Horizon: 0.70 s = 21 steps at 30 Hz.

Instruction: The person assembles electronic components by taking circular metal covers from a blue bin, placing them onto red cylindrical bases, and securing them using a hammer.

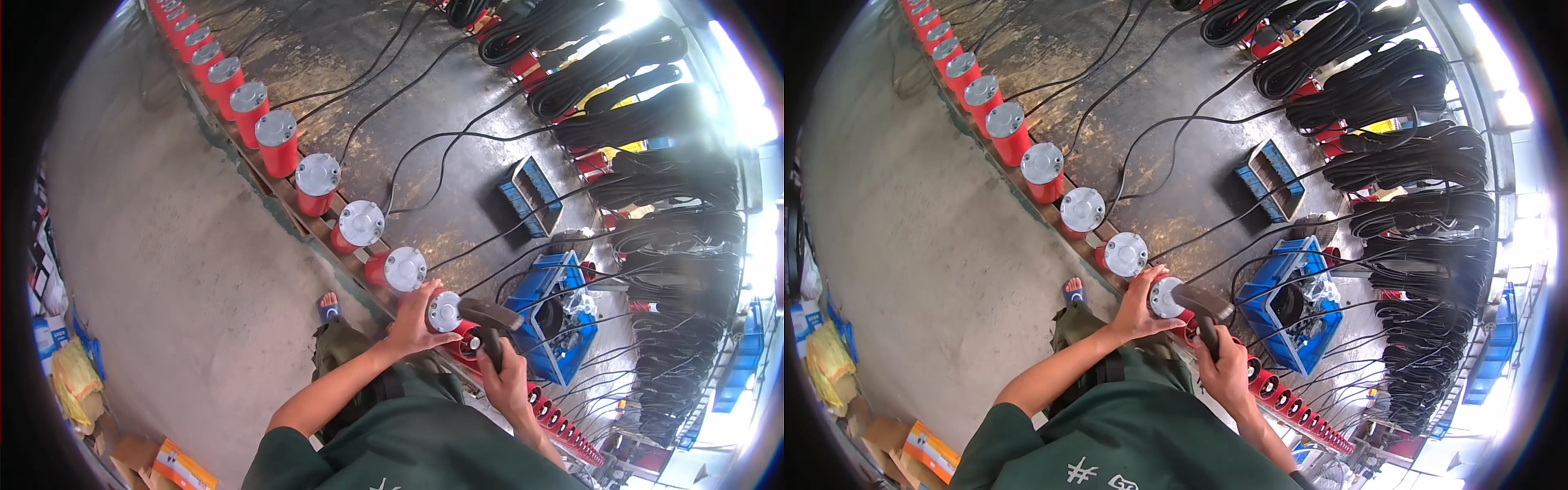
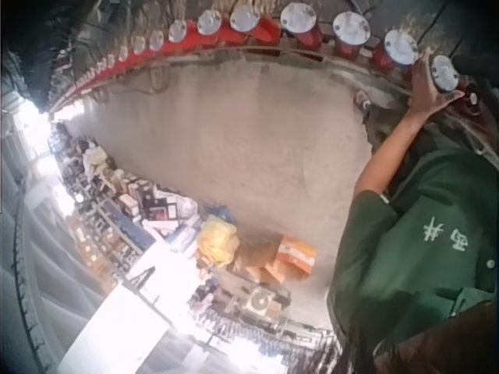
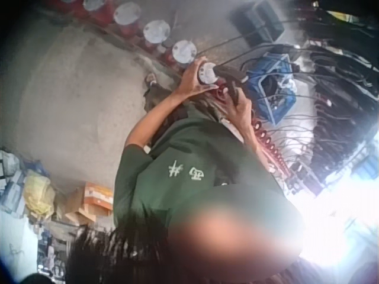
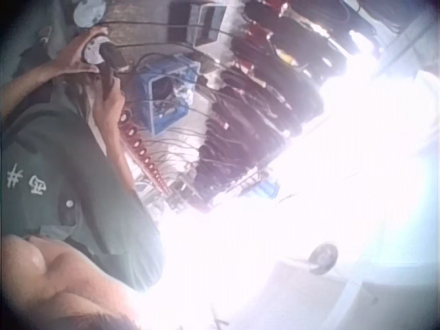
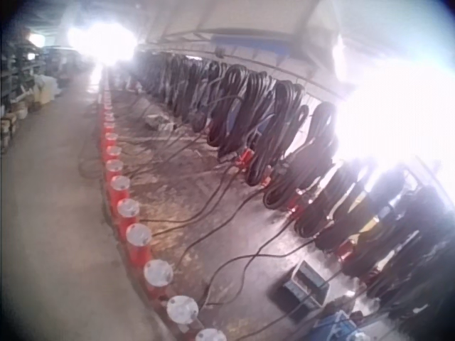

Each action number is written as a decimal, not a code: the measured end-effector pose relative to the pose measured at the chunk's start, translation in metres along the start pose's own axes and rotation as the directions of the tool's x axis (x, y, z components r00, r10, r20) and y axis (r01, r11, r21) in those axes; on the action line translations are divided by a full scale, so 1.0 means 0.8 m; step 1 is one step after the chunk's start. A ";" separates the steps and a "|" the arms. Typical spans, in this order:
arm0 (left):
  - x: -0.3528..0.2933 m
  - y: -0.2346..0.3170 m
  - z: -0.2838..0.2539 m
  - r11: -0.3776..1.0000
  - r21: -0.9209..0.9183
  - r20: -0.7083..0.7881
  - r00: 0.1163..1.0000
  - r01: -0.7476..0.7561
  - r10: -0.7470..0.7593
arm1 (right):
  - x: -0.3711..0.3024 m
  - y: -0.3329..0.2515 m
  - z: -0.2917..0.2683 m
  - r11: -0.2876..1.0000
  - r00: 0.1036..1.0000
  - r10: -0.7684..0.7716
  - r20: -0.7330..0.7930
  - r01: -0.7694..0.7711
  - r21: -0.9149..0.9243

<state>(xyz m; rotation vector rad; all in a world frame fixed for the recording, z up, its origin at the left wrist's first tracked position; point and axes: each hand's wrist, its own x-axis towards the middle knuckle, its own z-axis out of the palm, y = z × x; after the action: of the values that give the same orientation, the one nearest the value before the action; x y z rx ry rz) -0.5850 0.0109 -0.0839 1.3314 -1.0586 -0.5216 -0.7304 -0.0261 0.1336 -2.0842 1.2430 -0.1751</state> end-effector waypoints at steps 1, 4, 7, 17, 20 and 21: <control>-0.002 0.000 0.002 1.000 0.002 0.002 1.000 0.005 -0.005 | -0.003 0.007 0.002 0.998 0.997 -0.060 -0.040 0.060 0.013; -0.001 -0.001 0.010 0.999 -0.045 0.004 1.000 0.008 -0.008 | -0.018 0.068 0.050 0.987 0.988 -0.102 -0.117 0.086 -0.139; 0.001 -0.005 0.004 0.999 -0.032 0.014 1.000 -0.001 0.002 | -0.006 0.080 0.058 0.982 0.999 -0.035 0.017 0.037 -0.184; 0.008 0.006 0.004 0.998 -0.053 -0.014 1.000 -0.015 0.014 | -0.026 0.088 0.051 0.989 0.970 -0.128 -0.205 0.109 -0.098; 0.004 -0.002 0.007 0.998 -0.065 -0.020 1.000 -0.014 0.013 | -0.014 0.095 0.061 0.992 0.996 0.092 0.015 -0.090 -0.084; 0.007 -0.003 0.007 0.998 -0.061 -0.026 1.000 -0.015 0.014 | -0.001 0.068 0.038 0.990 0.987 0.130 0.099 -0.124 -0.064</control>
<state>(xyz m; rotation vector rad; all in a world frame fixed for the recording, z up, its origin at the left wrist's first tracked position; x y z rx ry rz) -0.5865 0.0026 -0.0850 1.2728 -1.0234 -0.5209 -0.7570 -0.0266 0.0769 -2.0273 1.3274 0.0260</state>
